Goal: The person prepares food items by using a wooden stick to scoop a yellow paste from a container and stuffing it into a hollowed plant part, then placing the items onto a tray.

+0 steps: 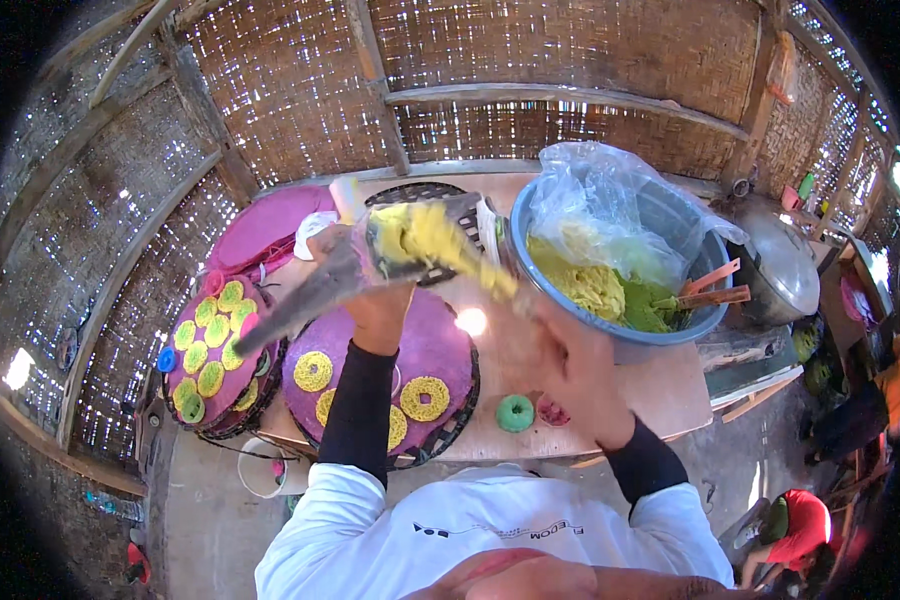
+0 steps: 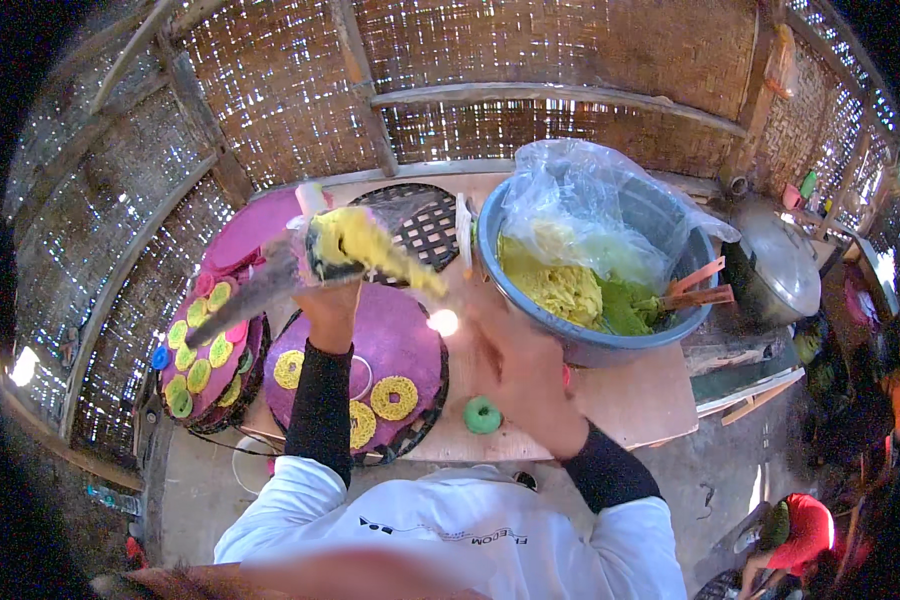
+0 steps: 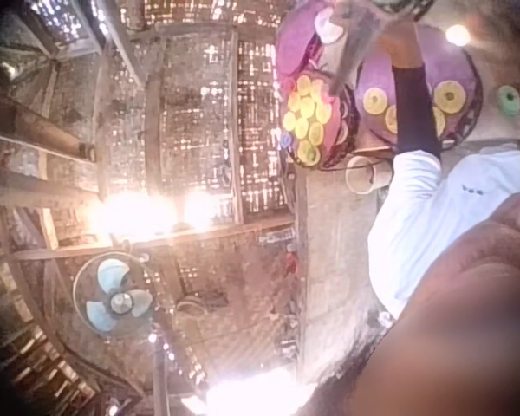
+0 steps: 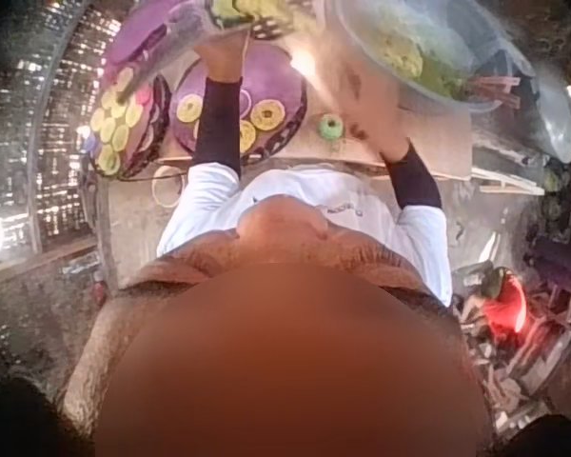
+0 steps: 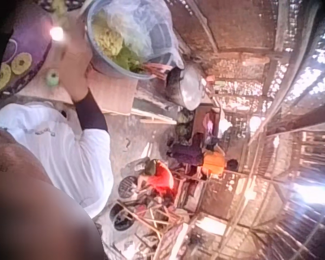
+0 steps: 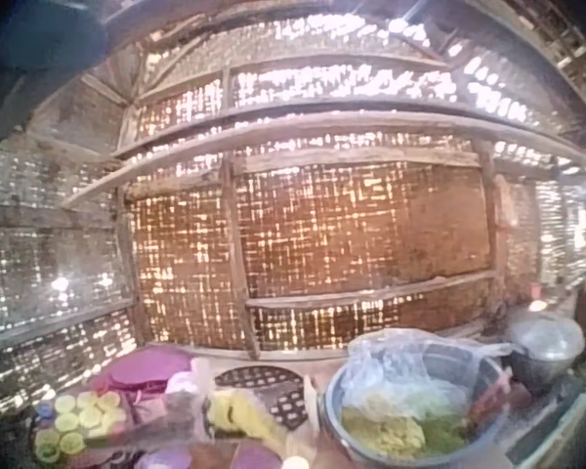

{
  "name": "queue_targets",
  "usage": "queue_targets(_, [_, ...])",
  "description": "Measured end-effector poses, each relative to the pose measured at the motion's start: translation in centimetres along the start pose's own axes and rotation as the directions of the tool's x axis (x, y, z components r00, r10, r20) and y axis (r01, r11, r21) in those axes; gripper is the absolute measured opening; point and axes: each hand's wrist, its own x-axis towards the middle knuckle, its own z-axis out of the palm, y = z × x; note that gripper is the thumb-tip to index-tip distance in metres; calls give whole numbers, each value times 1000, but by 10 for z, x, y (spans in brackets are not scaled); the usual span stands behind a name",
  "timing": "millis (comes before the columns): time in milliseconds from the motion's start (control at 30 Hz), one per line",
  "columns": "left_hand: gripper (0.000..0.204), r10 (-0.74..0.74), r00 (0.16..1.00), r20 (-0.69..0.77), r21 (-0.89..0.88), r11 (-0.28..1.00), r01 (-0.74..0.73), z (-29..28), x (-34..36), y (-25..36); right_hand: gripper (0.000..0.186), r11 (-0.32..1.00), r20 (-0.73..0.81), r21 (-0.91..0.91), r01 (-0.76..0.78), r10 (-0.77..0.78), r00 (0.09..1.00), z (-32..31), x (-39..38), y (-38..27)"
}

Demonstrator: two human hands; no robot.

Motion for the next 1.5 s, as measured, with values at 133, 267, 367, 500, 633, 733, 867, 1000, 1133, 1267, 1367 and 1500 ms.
queue_targets(133, [38,-140,986,92,-319,934,163,13,-20,-2,41,998,-13,-5,-59,59,998,11,17,4])
queue_targets(267, [36,-196,956,216,-412,870,272,6,-16,-4,39,999,-33,14,33,-32,999,20,0,3])
queue_targets(367, [33,-100,969,226,0,995,102,-6,9,22,36,1000,51,3,3,-3,999,4,-10,-3])
queue_targets(500, [44,-21,984,178,-127,991,44,-23,34,33,29,989,185,-138,-57,82,979,-43,-17,25])
queue_targets(633, [35,-296,952,78,-151,940,305,-86,48,-1,20,735,200,-662,-146,362,911,-99,24,54])
queue_targets(733, [31,8,991,131,106,994,-22,-102,57,-8,15,517,392,-844,147,404,827,-89,23,131])
queue_targets(867, [15,-193,943,272,-835,440,331,-93,71,33,18,487,484,-850,202,568,666,-48,36,144])
queue_targets(1000, [28,-45,904,425,-889,167,427,-76,56,30,23,772,383,-593,230,19,924,-37,39,123])
queue_targets(1133, [23,173,957,232,-818,-497,288,-46,39,26,48,165,576,806,-569,0,817,64,24,-13])
queue_targets(1267, [24,273,902,335,-705,-562,432,-37,37,31,93,-649,426,11,-760,-685,591,118,-1,-70])
queue_targets(1367, [29,-188,747,638,-767,-61,639,-81,39,1,73,-743,685,188,-642,-369,628,101,-6,-62])
queue_targets(1500, [34,-551,742,382,-418,613,670,-136,15,-42,59,-226,650,755,-615,141,747,66,15,-45])
